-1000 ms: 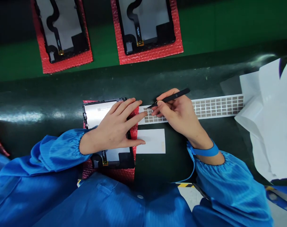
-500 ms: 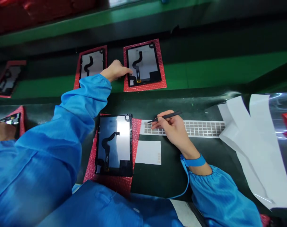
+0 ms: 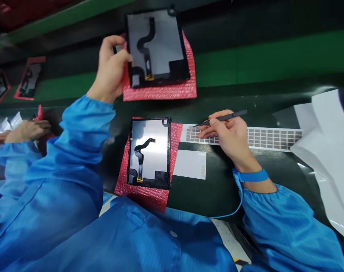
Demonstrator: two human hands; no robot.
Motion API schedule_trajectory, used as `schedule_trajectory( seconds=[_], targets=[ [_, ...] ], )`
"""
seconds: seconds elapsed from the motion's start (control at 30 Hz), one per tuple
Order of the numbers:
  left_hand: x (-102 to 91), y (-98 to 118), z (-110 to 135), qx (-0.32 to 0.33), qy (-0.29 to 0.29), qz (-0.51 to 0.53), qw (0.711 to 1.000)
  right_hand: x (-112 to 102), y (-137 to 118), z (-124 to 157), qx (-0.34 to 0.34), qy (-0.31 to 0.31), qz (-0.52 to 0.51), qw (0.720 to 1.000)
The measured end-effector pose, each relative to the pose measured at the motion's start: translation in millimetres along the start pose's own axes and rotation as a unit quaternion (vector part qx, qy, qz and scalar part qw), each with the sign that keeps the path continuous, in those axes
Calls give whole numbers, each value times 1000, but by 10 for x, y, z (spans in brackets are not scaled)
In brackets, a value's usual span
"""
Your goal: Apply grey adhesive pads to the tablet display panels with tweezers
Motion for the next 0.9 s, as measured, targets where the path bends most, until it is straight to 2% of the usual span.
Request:
schedule_trajectory(
  seconds=[0.03, 0.1, 0.17, 0.27, 0.37, 0.5, 0.67, 0.73, 0.8, 0.87, 0.9],
  targets=[
    [-212, -16, 275, -14, 15, 49, 999, 2, -8, 0, 1, 2, -2, 1000],
    [-530, -40, 908, -38, 2, 92, 995, -3, -26, -4, -1, 12, -5, 1000],
    [-701, -86, 1561, -73, -40, 119, 989, -19, -39, -13, -5, 24, -4, 1000],
    [-718, -199, 2374, -119, -96, 149, 977, -36, -55, -25, -14, 32, 10, 999],
    [-514, -344, 2877, -148, -156, 190, 958, -30, -89, -19, -25, 30, 27, 999],
    [-337, -504, 3131, -152, -170, 208, 951, -17, -119, 1, -30, 34, 27, 999],
    [-359, -535, 3187, -141, -177, 185, 956, 0, -185, 37, -83, 34, 42, 995],
    [-434, -511, 3172, -140, -182, 163, 959, 55, -229, 93, -105, 24, 63, 992],
    [-577, -459, 3108, -119, -168, 81, 975, 161, -275, 177, -125, 3, 85, 988],
    [-798, -324, 2975, -60, -106, -62, 991, 299, -289, 260, -132, -21, 96, 986],
    [-899, -212, 2900, -20, -65, -133, 989, 370, -266, 288, -124, -33, 96, 987]
  ],
)
Point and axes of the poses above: each hand's wrist, its own z-axis away from the middle knuckle, its own x-axis out of the palm, y = z × x, the point moved 8 cm from there along -z, towards the middle knuckle, and after that the axes turned 15 degrees about -z, right-handed, at the moved point
